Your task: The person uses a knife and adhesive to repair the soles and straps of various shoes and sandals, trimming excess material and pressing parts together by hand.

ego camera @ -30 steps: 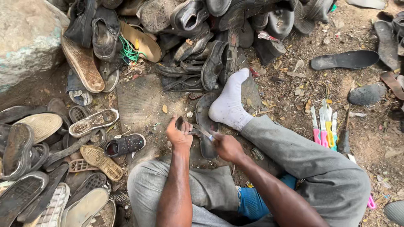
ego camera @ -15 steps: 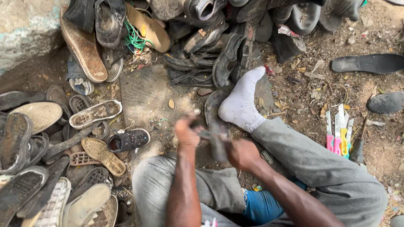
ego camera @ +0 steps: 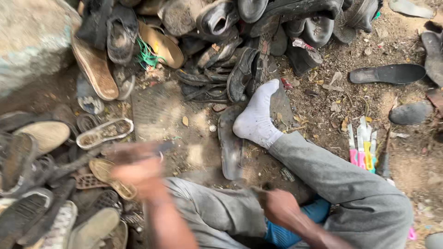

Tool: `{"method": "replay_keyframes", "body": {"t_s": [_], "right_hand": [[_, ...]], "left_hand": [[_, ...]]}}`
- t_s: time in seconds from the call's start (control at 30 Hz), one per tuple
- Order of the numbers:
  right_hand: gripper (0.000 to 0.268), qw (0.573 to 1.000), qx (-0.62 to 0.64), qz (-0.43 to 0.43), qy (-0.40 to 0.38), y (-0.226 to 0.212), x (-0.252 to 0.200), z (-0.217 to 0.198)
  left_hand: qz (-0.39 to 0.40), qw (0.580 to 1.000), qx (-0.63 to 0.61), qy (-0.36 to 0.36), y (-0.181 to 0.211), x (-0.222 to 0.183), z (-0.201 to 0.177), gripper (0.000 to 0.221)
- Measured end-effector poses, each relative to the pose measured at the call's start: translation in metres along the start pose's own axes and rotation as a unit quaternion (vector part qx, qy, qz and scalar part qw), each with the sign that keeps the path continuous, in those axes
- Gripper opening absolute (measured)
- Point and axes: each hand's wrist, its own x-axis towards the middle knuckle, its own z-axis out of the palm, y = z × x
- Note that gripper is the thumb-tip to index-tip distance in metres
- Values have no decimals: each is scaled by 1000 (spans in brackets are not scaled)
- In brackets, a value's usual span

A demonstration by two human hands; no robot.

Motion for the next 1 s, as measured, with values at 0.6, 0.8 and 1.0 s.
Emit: {"method": "replay_keyframes", "body": {"t_s": [0.6,0.8,1.0], "right_hand": [[41,873,420,35,243,26,20,5],[46,860,469,171,105,16,19,-15],[42,877,414,-19,241,22,19,-3]], "left_hand": [[-7,774,550,-313,-46,-190,117,42],[118,632,754,-136,-84,-109,15,46],[5,597,785,-166,-59,-124,24,44]]}}
